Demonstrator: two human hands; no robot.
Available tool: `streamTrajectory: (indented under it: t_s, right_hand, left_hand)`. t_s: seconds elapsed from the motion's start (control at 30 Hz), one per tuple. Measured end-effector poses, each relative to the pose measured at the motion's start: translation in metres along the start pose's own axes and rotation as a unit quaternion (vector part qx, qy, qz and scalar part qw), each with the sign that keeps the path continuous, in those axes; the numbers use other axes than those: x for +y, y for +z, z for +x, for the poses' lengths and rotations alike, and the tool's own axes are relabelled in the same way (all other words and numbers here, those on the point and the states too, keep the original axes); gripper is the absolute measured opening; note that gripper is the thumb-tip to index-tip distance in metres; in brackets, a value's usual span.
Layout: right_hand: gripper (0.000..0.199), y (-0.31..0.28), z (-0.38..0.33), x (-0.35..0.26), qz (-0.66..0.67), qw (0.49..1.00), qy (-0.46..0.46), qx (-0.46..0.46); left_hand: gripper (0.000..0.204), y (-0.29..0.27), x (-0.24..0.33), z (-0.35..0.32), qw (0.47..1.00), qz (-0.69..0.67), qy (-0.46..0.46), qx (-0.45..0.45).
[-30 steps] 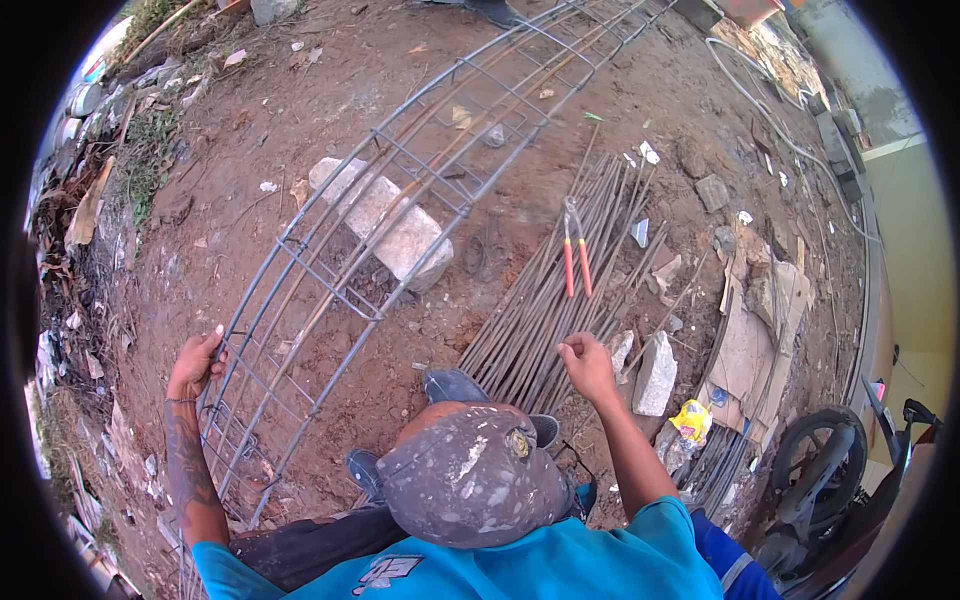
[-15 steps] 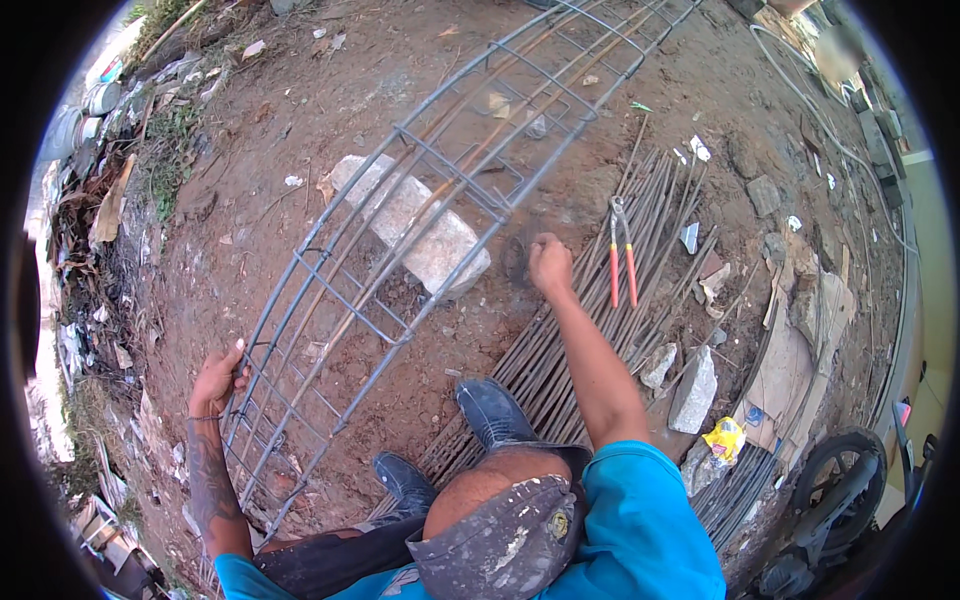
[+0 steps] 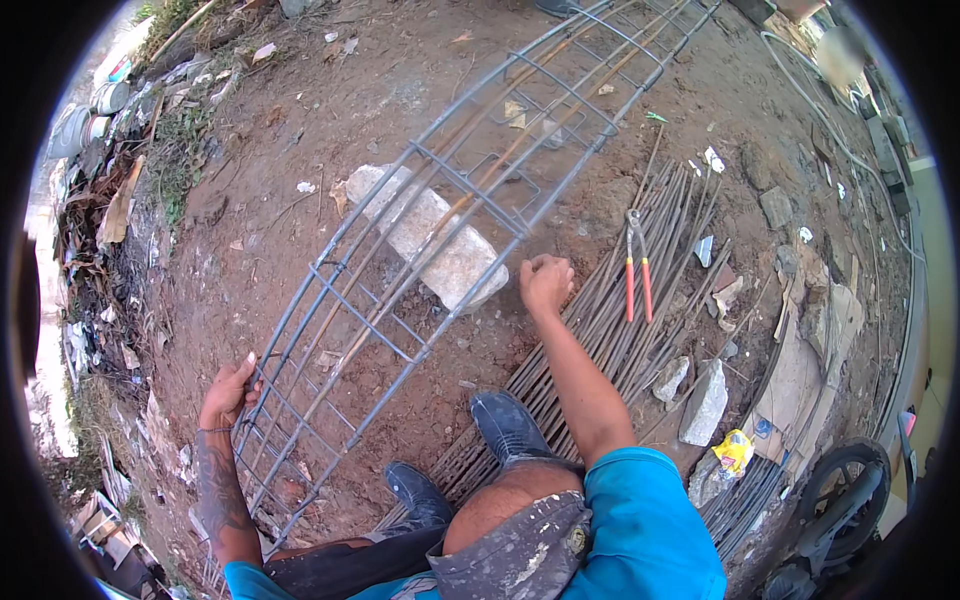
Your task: The person constructs a rebar cage by positioning stirrups along the steel bars and tying them in place with wire using pliers and by hand.
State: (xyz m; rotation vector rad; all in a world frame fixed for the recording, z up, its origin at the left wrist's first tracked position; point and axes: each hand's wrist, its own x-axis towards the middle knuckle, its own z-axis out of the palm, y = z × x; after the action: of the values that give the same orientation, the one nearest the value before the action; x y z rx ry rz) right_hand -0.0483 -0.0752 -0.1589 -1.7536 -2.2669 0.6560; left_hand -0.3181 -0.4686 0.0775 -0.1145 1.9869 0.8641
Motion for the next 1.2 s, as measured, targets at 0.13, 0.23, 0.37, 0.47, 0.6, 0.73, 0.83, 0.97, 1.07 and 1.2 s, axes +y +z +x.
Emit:
streamTrajectory:
  t_s: [0.13,0.23,0.37,0.47,0.6,0.73,0.83,0.97,1.07,1.2]
  right_hand:
    - [0.024,-0.012,0.01,0.02,0.168,0.981,-0.06,-0.07]
    - [0.025,-0.021,0.016,0.032,0.245,0.958,-0.012,-0.152]
    - [0.027,-0.035,0.006,0.05,0.33,0.927,0.073,-0.162]
    - [0.026,-0.039,-0.003,0.053,0.213,0.966,-0.033,-0.14]
    - [0.027,-0.035,-0.016,0.037,0.225,0.939,-0.074,-0.251]
    - [0.03,-0.039,-0.03,0.032,0.176,0.936,-0.142,-0.269]
    - [0.03,-0.047,-0.025,0.042,0.092,0.93,-0.149,-0.324]
    - [0.037,-0.045,0.0,0.054,0.057,0.993,-0.008,-0.101]
    - [0.041,-0.032,0.011,0.049,0.026,0.992,0.011,-0.123]
    - [0.039,-0.018,0.007,0.033,-0.021,0.995,0.083,-0.052]
  left_hand:
    - [0.043,0.001,0.0,-0.001,1.0,-0.002,0.007,-0.012]
    - [0.045,0.002,0.001,-0.002,1.0,-0.006,0.002,-0.007]
    - [0.046,0.002,-0.001,-0.003,1.0,0.004,0.001,0.005]
    - [0.046,0.001,-0.002,-0.002,1.0,0.005,0.004,0.003]
    - [0.047,0.001,-0.003,0.0,1.0,-0.005,0.008,0.018]
    - [0.048,0.002,-0.005,-0.001,1.0,0.005,0.002,0.021]
    - [0.048,0.002,-0.003,-0.001,1.0,0.006,0.004,0.029]
    - [0.048,0.002,0.0,-0.003,1.0,0.004,-0.007,0.006]
    - [0.048,0.004,0.002,-0.004,1.0,0.002,-0.002,0.007]
    - [0.05,0.006,0.001,-0.006,1.0,0.0,-0.004,0.031]
